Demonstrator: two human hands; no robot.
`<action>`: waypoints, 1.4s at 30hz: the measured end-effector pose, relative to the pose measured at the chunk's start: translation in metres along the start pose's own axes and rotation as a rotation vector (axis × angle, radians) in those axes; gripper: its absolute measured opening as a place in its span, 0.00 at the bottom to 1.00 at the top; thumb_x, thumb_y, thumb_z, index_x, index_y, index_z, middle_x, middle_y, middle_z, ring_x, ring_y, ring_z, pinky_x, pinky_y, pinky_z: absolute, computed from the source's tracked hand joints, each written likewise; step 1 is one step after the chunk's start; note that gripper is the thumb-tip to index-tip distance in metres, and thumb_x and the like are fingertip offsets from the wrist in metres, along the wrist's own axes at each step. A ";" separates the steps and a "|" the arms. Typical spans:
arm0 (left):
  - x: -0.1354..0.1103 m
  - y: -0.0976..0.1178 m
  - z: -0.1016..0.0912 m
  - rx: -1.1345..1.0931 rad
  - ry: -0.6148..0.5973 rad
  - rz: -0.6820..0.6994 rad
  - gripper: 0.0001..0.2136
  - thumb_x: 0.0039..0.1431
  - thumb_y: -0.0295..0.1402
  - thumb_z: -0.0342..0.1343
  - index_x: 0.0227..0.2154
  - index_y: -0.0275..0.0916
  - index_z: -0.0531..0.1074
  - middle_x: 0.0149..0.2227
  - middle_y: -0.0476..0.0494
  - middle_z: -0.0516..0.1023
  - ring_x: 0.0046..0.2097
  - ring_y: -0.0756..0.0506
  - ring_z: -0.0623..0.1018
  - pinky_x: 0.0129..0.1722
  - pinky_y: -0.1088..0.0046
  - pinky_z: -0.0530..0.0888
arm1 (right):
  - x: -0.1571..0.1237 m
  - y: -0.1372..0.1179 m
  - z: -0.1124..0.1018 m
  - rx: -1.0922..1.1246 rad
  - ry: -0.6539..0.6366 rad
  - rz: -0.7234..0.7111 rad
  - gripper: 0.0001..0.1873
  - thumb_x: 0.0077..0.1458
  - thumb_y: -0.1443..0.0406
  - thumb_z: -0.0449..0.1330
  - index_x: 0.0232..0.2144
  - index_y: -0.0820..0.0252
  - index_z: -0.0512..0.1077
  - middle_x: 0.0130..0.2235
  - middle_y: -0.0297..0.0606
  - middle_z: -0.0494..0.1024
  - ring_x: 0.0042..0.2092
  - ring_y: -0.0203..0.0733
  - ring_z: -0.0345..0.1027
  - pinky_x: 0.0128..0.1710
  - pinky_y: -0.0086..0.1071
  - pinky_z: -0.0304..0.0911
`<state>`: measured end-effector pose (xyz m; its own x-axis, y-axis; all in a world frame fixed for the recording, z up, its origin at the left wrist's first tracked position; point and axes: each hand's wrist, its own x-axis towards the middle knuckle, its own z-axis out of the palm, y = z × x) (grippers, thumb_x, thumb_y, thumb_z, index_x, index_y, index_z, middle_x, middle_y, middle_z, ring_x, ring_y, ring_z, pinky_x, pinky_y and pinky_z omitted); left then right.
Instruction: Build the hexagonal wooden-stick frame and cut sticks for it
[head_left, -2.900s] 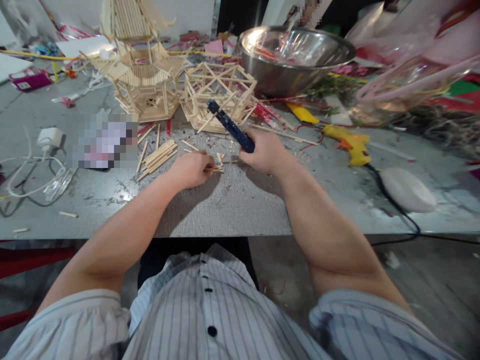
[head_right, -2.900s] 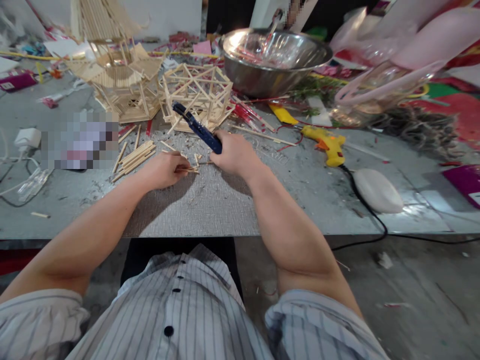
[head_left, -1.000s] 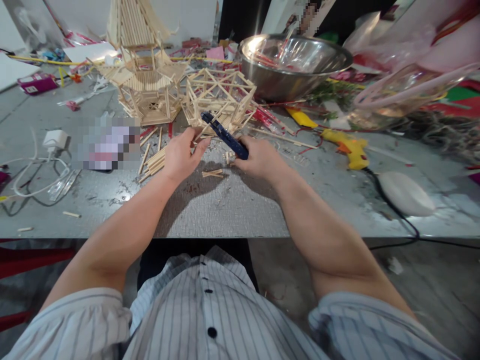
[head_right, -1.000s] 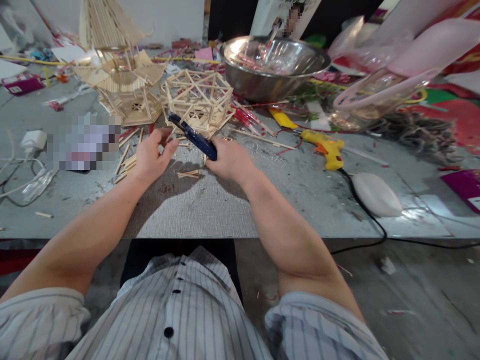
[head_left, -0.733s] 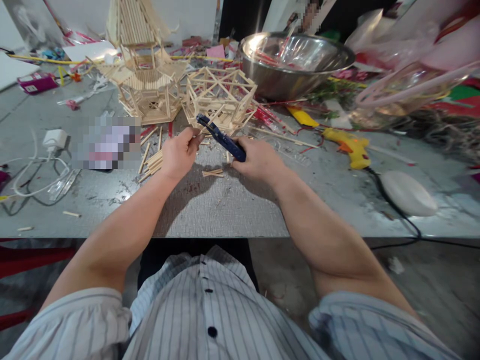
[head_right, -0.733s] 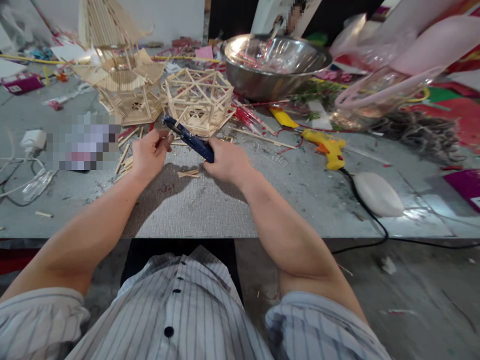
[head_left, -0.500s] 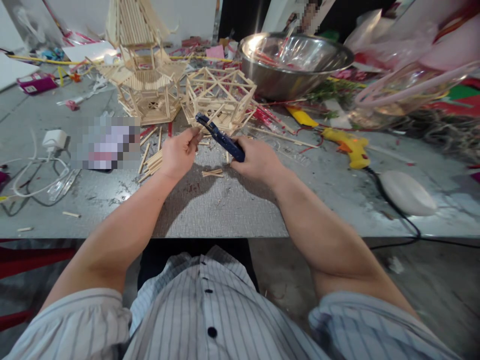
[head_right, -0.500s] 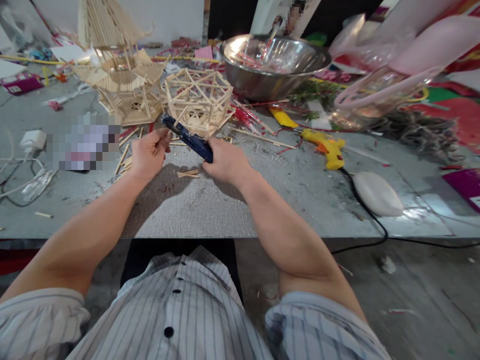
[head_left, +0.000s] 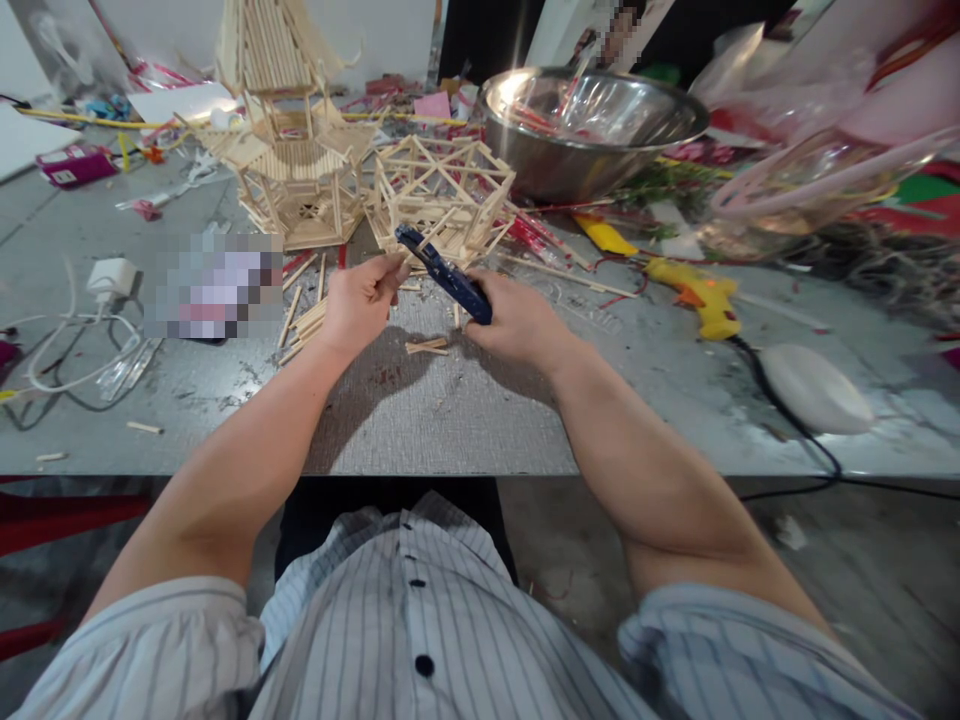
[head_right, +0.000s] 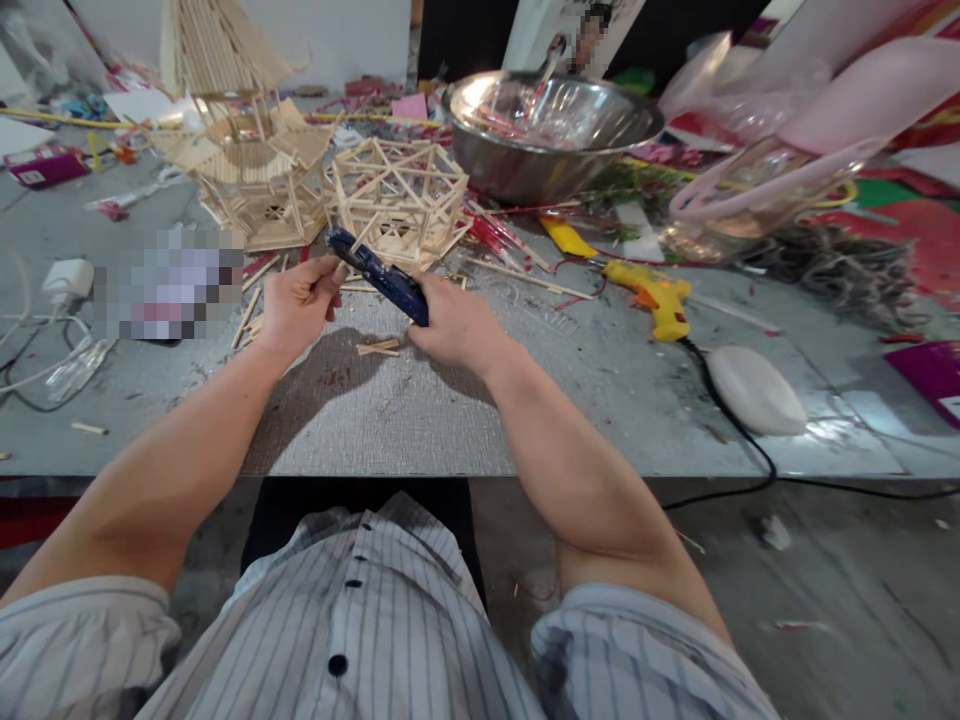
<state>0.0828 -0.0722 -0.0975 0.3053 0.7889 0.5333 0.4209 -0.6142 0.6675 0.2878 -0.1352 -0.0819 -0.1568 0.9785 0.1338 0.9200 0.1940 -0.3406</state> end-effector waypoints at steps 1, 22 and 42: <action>0.000 0.000 0.000 -0.004 -0.002 -0.001 0.15 0.65 0.43 0.49 0.37 0.40 0.78 0.20 0.48 0.73 0.24 0.50 0.74 0.24 0.75 0.69 | 0.000 -0.001 0.000 -0.003 -0.003 0.003 0.33 0.47 0.63 0.55 0.58 0.56 0.62 0.57 0.46 0.71 0.56 0.58 0.65 0.49 0.50 0.65; 0.000 -0.009 -0.002 0.221 0.053 -0.020 0.10 0.61 0.39 0.55 0.36 0.39 0.77 0.23 0.47 0.77 0.24 0.51 0.73 0.27 0.76 0.66 | -0.004 -0.024 0.005 -0.094 -0.061 0.115 0.18 0.52 0.61 0.52 0.45 0.60 0.69 0.39 0.51 0.78 0.41 0.55 0.72 0.39 0.45 0.64; 0.005 -0.007 -0.002 0.186 0.044 0.085 0.11 0.64 0.37 0.51 0.37 0.42 0.78 0.30 0.44 0.80 0.37 0.46 0.80 0.37 0.73 0.73 | 0.001 -0.005 -0.002 0.069 -0.066 -0.114 0.45 0.44 0.67 0.53 0.66 0.49 0.47 0.61 0.41 0.66 0.60 0.56 0.61 0.52 0.51 0.63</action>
<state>0.0798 -0.0641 -0.0982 0.3107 0.7304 0.6083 0.5474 -0.6607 0.5137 0.2837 -0.1357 -0.0786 -0.2842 0.9519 0.1149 0.8683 0.3063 -0.3902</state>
